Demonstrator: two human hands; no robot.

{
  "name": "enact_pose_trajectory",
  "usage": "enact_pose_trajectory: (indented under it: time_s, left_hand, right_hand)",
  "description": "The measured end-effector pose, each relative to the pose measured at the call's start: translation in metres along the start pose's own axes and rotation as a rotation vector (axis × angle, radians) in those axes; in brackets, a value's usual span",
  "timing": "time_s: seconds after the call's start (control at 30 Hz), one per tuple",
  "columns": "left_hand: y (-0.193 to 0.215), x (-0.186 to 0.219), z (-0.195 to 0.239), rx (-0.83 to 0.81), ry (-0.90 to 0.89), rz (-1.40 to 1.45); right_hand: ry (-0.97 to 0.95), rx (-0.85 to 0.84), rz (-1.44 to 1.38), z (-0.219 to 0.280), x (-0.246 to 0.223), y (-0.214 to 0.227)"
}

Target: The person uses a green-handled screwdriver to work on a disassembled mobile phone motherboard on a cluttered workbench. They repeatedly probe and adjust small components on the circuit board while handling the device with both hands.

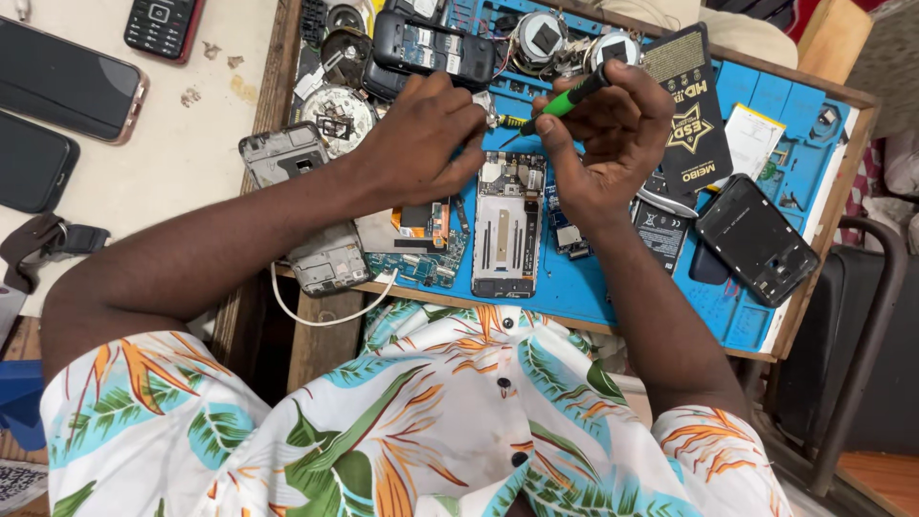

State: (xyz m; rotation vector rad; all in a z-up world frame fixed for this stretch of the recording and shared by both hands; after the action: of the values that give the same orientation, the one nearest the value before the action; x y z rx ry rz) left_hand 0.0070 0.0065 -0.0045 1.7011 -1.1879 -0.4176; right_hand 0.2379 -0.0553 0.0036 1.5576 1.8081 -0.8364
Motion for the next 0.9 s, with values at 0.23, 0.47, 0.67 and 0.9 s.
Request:
enact_pose_trajectory:
  time_s: [0.23,0.47,0.67,0.9]
  left_hand:
    - [-0.0023,0.0006,0.0001,0.031,-0.022,-0.003]
    - [-0.0002,-0.0009,-0.0021,-0.097,0.002,0.025]
    - [0.0004,-0.0016,-0.0012,-0.100,-0.012,0.003]
    - [-0.0007,-0.0017,-0.0015,-0.107,0.012,0.018]
  right_hand:
    - [-0.013,-0.012,-0.019,-0.0004,0.0034,0.0002]
    - [-0.066,-0.058,-0.005,-0.0005,0.0055,-0.0044]
    - [-0.107,-0.089,-0.013,-0.0002,0.0070,-0.0071]
    - [-0.076,-0.067,-0.005,-0.0015,0.0071,-0.0050]
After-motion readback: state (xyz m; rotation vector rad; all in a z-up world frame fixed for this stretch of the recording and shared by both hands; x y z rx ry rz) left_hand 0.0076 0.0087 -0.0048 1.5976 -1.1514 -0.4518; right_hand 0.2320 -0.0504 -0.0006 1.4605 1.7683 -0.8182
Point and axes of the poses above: each hand's wrist, its own z-axis away from the middle knuckle, its own y-axis out of the back of the hand, x = y × z, the point moved 1 cm from there along -z, towards the middle knuckle, and after that the axes turned 15 degrees about -z, right-handed, at the moved point
